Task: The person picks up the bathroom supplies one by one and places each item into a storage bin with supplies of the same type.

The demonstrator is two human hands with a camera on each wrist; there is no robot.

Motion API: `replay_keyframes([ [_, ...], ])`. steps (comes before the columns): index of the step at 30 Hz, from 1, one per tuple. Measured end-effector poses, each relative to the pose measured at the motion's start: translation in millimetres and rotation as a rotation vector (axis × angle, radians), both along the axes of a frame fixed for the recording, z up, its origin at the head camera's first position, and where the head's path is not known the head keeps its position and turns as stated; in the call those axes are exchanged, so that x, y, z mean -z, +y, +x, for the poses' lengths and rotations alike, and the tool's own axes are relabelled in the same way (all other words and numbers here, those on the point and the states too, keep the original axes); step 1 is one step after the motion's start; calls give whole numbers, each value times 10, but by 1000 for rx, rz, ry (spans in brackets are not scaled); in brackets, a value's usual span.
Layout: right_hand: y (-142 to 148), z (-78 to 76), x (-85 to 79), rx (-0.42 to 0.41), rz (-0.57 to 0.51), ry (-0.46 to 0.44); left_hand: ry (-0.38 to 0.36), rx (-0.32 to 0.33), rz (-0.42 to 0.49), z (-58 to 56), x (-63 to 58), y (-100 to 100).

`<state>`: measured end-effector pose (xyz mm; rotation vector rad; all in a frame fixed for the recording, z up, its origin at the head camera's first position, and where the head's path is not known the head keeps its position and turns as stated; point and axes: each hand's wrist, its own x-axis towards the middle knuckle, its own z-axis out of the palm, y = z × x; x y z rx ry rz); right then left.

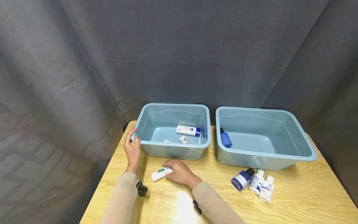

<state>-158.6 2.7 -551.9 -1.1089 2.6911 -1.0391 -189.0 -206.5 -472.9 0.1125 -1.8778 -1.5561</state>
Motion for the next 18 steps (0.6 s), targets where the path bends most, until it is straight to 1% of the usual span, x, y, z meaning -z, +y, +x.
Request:
replay_keyframes([
  [3, -16, 9, -2, 1, 17, 1, -2, -6, 1, -80, 145, -64],
  [4, -20, 11, -6, 3, 22, -4, 0, -6, 0, -76, 143, -61],
  [5, -23, 13, -8, 6, 24, -8, 4, -4, 4, -72, 135, -59],
  [6, -26, 14, -6, 7, 26, -14, 5, -4, 2, -55, 101, -44],
  [10, -33, 10, 12, -1, 27, -6, 14, 7, 2, 46, -95, 46],
  [14, -35, 10, 34, -10, 28, 18, 12, 3, -2, 49, -105, 54],
  [18, -37, 9, 41, -7, 32, 15, 7, 1, 0, 63, -107, 54],
])
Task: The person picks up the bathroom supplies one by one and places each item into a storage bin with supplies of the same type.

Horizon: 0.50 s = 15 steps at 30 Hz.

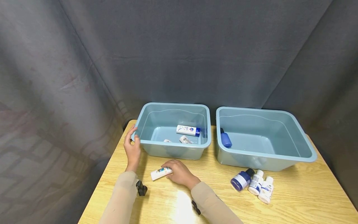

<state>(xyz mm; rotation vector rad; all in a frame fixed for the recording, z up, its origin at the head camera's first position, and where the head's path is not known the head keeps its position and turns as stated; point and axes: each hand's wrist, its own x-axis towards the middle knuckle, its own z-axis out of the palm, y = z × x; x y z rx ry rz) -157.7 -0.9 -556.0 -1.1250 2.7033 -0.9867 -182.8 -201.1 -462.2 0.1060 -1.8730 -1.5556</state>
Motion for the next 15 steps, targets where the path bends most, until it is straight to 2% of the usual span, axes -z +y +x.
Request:
replay_keyframes([
  [15, 6, 22, -5, 18, 13, 14, 8, -5, -4, -13, 21, -11],
])
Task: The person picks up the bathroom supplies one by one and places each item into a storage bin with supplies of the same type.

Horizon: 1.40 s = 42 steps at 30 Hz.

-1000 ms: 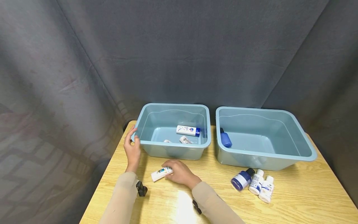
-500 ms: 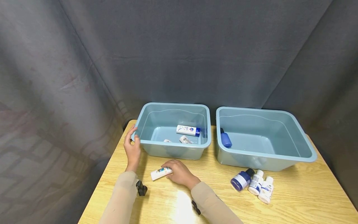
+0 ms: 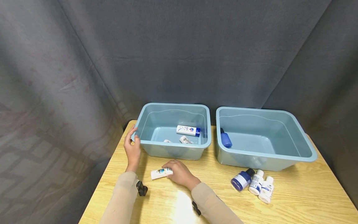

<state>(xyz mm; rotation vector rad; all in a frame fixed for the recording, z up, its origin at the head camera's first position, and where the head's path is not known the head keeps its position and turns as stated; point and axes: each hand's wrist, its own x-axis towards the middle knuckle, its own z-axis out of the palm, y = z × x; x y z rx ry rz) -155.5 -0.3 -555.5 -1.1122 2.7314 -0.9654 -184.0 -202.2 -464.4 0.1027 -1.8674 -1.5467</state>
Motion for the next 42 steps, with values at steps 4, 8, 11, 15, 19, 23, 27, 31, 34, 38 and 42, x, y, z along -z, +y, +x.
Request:
replay_keyframes([
  [4, 8, 10, -12, 9, 15, -31, 3, 0, -4, 0, -2, 2],
  [8, 13, 15, -8, 16, 21, -59, -2, 2, -5, 9, -11, 7],
  [11, 16, 16, 3, 17, 14, -68, 0, 3, -4, 16, -22, 10],
  [15, 23, 20, 13, 12, 0, -73, 4, 4, -2, 22, -30, 11],
  [19, 34, 36, -3, 12, -22, -78, 2, 3, -4, 20, -35, 9],
  [23, 49, 60, -50, 22, -50, -90, 1, 5, 1, 17, -38, 8],
  [27, 63, 82, -98, 37, -64, -93, 3, 6, 6, 19, -37, 15],
  [31, 67, 99, -136, 48, -62, -95, 6, 3, 3, 22, -32, 15],
  [34, 77, 106, -170, 51, -65, -100, 8, 0, 2, 17, -24, 12],
  [38, 110, 117, -218, 58, -78, -113, 14, 0, 5, 5, -3, 8],
  [42, 134, 123, -245, 79, -96, -118, 13, 1, 3, 5, 8, 6],
])
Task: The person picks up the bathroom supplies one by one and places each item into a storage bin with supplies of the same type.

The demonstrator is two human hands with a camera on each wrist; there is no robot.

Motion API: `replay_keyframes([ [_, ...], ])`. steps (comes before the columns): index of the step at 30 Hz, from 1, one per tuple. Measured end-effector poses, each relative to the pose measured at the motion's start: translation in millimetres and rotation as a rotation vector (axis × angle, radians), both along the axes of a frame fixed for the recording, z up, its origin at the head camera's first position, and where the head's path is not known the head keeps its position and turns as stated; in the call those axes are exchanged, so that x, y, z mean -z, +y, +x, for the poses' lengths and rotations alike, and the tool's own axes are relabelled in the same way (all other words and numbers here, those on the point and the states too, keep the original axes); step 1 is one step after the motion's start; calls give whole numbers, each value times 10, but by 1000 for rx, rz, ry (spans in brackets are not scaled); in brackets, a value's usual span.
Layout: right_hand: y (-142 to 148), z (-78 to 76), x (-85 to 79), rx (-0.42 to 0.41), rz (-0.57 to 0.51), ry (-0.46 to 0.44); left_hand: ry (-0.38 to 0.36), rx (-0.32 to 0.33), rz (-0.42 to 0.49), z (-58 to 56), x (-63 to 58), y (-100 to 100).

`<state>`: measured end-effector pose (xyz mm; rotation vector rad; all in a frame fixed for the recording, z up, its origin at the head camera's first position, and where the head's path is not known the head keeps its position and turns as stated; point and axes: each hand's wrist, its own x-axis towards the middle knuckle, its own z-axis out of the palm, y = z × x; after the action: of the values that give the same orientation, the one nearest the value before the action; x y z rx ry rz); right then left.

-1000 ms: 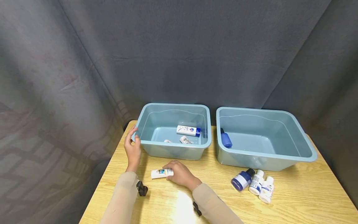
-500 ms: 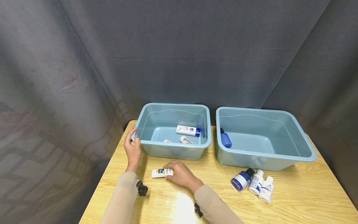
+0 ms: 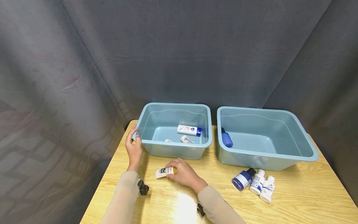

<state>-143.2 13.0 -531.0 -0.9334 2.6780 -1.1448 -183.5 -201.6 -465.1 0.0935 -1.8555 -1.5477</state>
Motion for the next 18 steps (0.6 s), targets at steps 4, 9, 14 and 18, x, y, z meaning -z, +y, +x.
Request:
replay_keyframes([
  [4, 29, 0, -44, 28, -22, -14, -1, 0, 1, -3, -3, 6],
  [9, 73, 0, -97, 49, -39, -1, -1, 3, 6, 2, -6, 10],
  [14, 113, -2, -127, 59, -65, 18, -1, 0, 6, -1, -11, 13],
  [18, 144, 11, -157, 44, -62, 32, 0, -1, 11, 1, -15, 14],
])
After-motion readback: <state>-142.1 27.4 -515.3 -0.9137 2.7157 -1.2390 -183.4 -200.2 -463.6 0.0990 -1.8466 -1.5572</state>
